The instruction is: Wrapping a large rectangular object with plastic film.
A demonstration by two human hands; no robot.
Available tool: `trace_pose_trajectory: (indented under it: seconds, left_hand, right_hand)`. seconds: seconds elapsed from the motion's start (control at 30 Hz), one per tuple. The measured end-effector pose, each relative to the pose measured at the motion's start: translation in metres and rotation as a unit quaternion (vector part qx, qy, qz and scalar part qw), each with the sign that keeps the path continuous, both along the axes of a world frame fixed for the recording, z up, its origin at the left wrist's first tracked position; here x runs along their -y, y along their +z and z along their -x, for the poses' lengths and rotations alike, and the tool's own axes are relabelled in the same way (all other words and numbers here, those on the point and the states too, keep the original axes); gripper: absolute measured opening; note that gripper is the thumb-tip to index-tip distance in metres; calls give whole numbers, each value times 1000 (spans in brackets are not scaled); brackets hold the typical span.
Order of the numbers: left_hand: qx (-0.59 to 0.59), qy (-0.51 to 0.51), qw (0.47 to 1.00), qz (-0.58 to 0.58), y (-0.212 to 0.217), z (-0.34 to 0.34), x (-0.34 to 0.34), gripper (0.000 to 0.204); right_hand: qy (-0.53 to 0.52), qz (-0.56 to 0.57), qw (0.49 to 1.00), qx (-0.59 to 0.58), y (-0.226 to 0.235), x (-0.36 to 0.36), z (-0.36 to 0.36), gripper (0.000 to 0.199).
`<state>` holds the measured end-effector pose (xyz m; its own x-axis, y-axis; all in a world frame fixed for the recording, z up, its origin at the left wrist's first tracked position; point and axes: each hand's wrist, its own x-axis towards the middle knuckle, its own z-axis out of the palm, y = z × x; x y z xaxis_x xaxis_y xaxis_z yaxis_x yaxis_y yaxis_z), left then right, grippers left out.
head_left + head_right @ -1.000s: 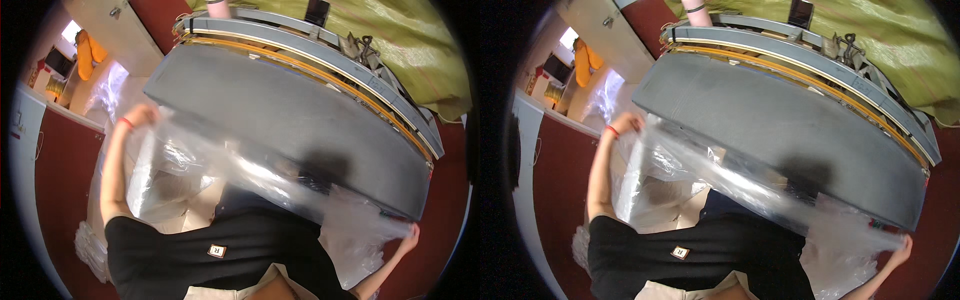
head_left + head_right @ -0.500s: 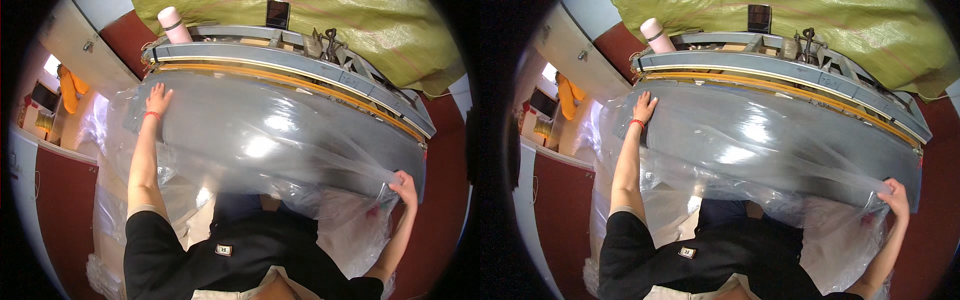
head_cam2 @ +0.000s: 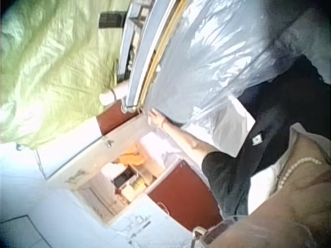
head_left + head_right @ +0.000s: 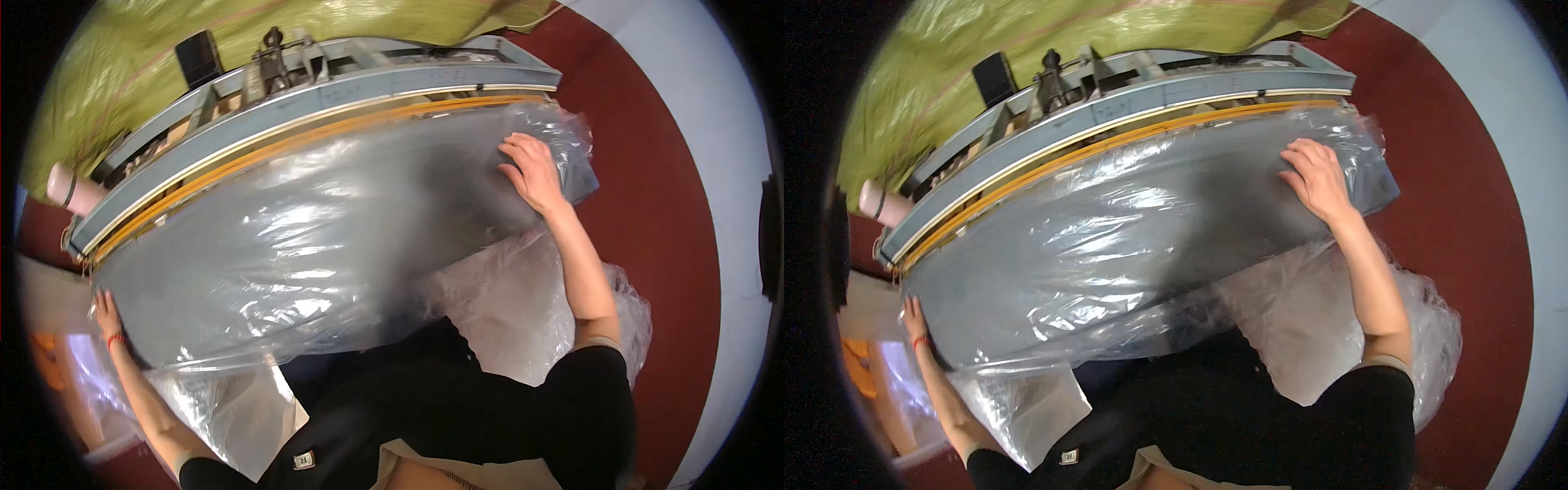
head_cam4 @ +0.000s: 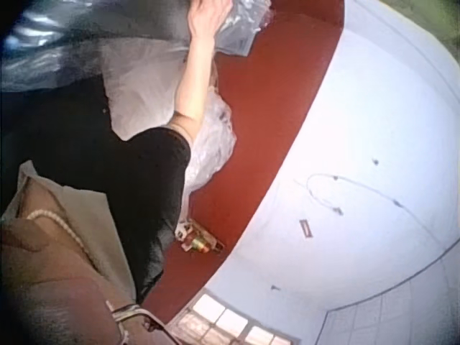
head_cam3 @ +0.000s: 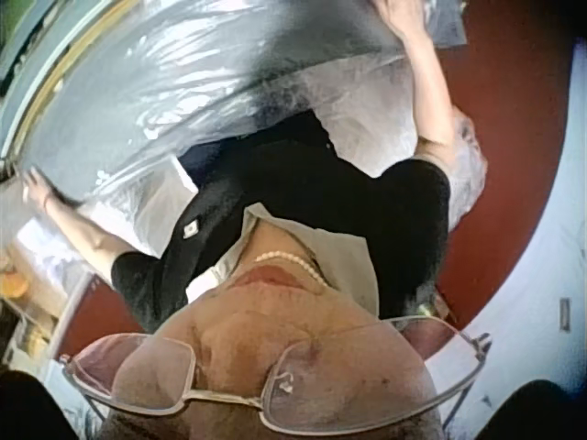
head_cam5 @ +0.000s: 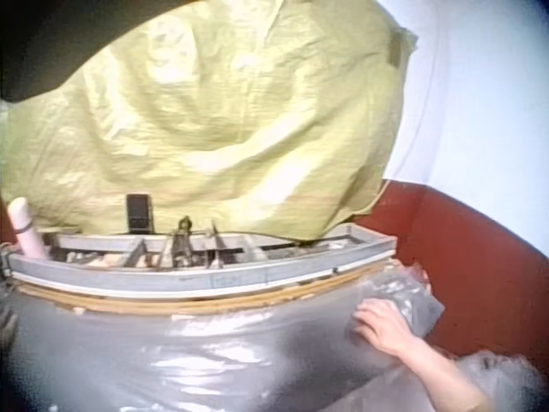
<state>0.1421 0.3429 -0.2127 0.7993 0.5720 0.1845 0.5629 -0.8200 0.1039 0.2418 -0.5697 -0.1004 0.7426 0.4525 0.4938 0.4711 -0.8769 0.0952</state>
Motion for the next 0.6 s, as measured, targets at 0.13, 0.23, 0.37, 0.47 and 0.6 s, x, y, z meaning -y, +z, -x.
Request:
trace_pose_trajectory:
  seconds: [0.13, 0.23, 0.37, 0.47, 0.6]
  left_hand:
    - [-5, -15, 1000, 0, -9, 18, -46, 61]
    - [10, 4, 999, 37, -11, 26, -52, 64]
    - [108, 27, 992, 53, -6, 44, -62, 60]
    - [373, 0, 927, 31, 32, 59, -3, 44]
    - [400, -43, 915, -40, 48, 156, 51, 37]
  right_hand:
    - [-328, -65, 938, -90, -67, 100, -9, 58]
    - [-370, -29, 914, -165, -63, 95, -12, 69]
    - [-354, -24, 914, -194, -61, 82, -4, 70]
    - [-358, -12, 902, -240, -53, 84, -2, 67]
    - [-177, -135, 968, -115, -32, 29, -19, 51]
